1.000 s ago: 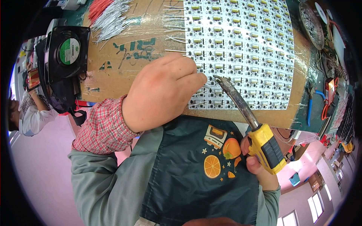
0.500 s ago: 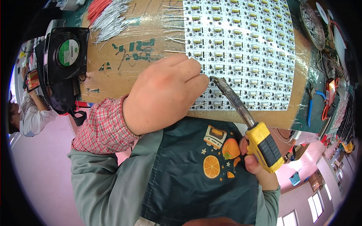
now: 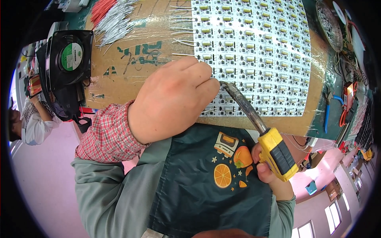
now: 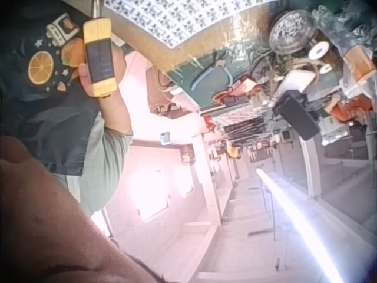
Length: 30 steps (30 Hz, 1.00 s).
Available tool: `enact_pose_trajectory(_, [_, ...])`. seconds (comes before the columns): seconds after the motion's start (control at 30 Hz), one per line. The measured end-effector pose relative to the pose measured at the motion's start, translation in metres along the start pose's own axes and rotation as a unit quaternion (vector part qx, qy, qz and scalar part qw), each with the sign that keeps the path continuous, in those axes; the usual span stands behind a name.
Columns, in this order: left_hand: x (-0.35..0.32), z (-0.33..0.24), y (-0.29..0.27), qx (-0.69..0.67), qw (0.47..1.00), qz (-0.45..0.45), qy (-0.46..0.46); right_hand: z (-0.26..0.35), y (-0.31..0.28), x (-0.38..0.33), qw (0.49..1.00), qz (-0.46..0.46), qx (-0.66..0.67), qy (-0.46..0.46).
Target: The person solders wires onto an LED panel or circuit board using a soldering iron.
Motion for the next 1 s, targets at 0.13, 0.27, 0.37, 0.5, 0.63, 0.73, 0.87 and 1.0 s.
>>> enact_pose_trajectory(0.13, [-0.001, -0.001, 0.001, 0.001, 1.0, -0.005, 0.003, 0.021, -0.003, 0.016, 0.993, -0.101, 0.065, -0.021])
enact_pose_trajectory(0.27, [0.0, -0.001, -0.001, 0.001, 1.0, 0.0, -0.004, 0.024, -0.003, 0.017, 0.984, -0.123, 0.127, 0.01])
enact_pose_trajectory(0.37, [0.001, -0.002, -0.001, 0.003, 1.0, 0.006, -0.005, 0.028, 0.0, 0.02, 0.975, -0.143, 0.167, 0.023])
enact_pose_trajectory(0.5, [0.0, -0.001, -0.001, -0.006, 1.0, -0.012, -0.008, 0.025, 0.002, 0.021, 0.975, -0.113, 0.189, -0.017])
enact_pose_trajectory(0.63, [0.001, 0.002, -0.004, -0.06, 0.996, -0.036, -0.052, 0.033, 0.001, 0.03, 0.955, -0.177, 0.236, 0.007])
enact_pose_trajectory(0.73, [0.003, 0.006, -0.008, -0.07, 0.994, -0.056, -0.061, 0.035, 0.002, 0.032, 0.957, -0.177, 0.229, 0.023])
enact_pose_trajectory(0.87, [0.003, 0.009, -0.009, -0.047, 0.995, -0.063, -0.053, 0.031, -0.001, 0.032, 0.964, -0.156, 0.217, 0.011])
enact_pose_trajectory(1.0, [0.003, 0.009, -0.008, -0.067, 0.994, -0.072, -0.056, 0.029, -0.002, 0.033, 0.97, -0.144, 0.197, -0.001])
Point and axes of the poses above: each hand's wrist, its own x-axis towards the middle knuckle, its own y-axis out of the palm, z = x × y, the point moved 3 cm from there along x, towards the middle knuckle, and after that the axes turned 15 degrees about -y, right-handed, at the moved point
